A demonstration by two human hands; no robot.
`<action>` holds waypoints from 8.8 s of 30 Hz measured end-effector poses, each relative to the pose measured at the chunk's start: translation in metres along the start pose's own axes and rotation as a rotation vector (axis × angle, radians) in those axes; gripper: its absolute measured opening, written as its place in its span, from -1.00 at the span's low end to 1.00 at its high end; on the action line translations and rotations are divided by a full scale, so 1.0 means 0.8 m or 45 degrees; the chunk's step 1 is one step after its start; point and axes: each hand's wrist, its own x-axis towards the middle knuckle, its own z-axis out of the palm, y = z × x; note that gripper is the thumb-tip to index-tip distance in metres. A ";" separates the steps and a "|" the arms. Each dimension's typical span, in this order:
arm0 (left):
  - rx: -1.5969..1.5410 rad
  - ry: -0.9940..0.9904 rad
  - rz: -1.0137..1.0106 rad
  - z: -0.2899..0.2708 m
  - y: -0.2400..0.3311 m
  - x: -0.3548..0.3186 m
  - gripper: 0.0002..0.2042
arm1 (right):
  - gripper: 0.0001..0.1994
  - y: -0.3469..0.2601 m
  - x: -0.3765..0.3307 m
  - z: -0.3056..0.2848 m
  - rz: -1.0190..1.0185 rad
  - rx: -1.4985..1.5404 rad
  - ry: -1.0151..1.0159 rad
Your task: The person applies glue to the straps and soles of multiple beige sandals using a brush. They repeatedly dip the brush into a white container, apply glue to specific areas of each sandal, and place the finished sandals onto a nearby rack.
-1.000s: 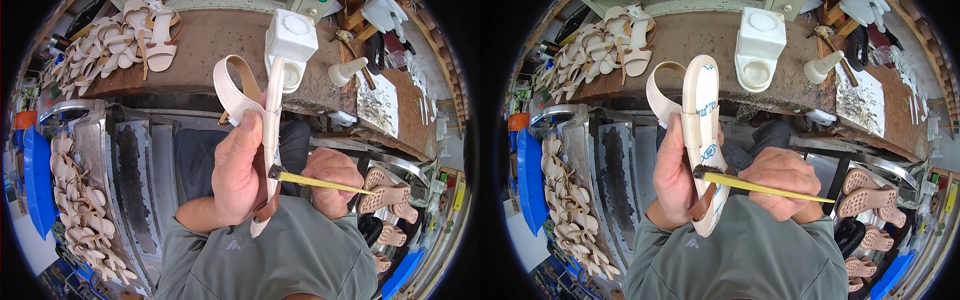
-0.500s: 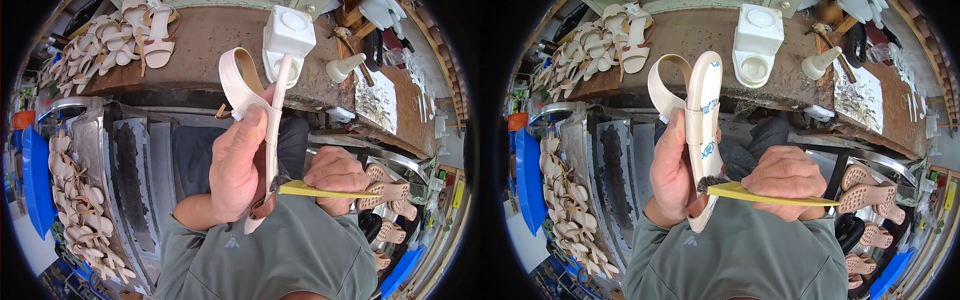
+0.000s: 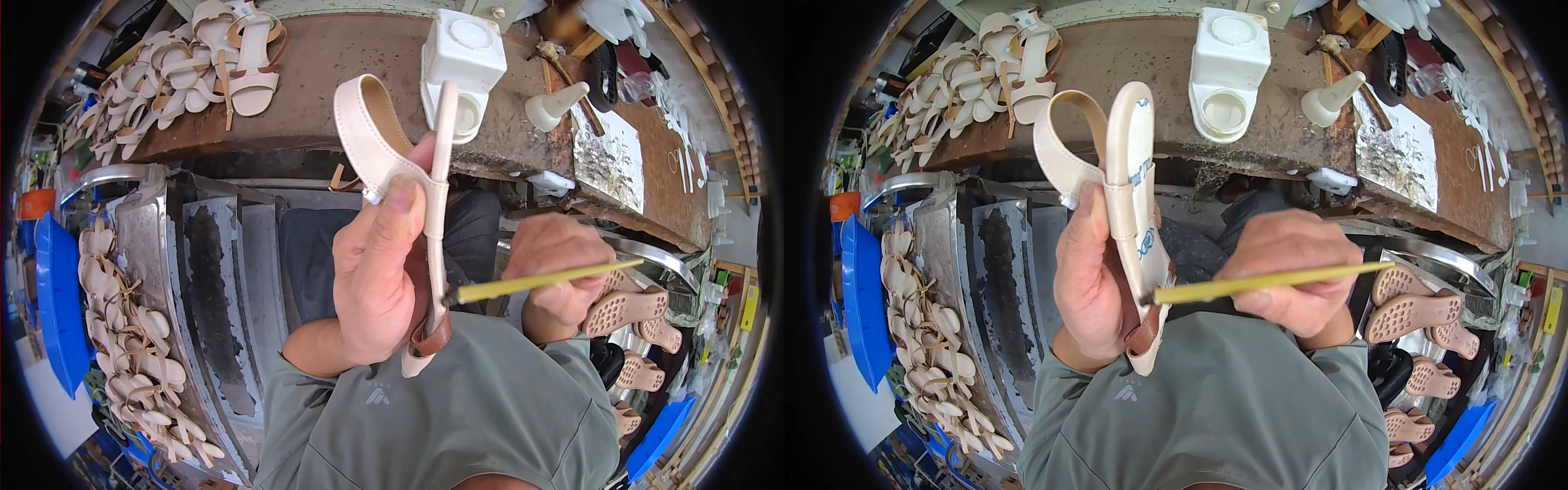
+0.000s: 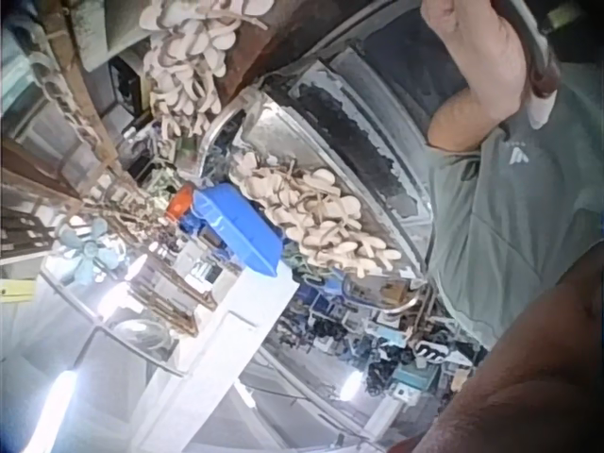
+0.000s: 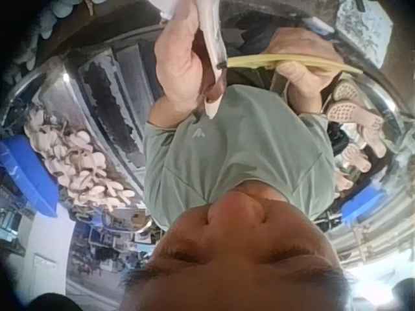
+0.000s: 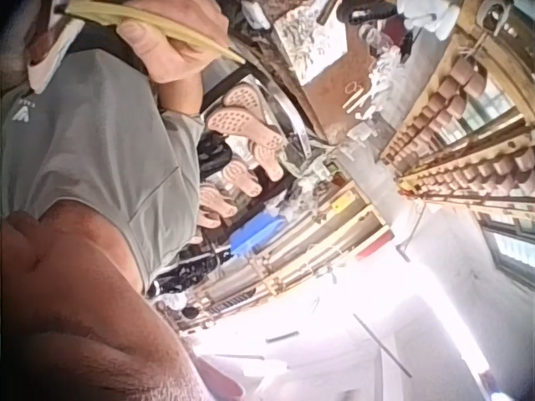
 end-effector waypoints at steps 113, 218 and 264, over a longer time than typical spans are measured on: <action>1.405 -0.090 1.276 -0.071 0.015 -0.008 -0.84 | -0.86 0.004 0.042 0.018 -0.256 0.276 -0.291; 0.189 -0.285 0.477 -0.018 0.011 -0.070 -0.54 | -0.84 -0.019 0.015 0.016 -0.187 0.305 -0.176; 1.541 -0.110 1.419 -0.129 0.024 -0.042 -0.69 | -0.66 0.064 0.025 -0.011 1.232 0.076 0.187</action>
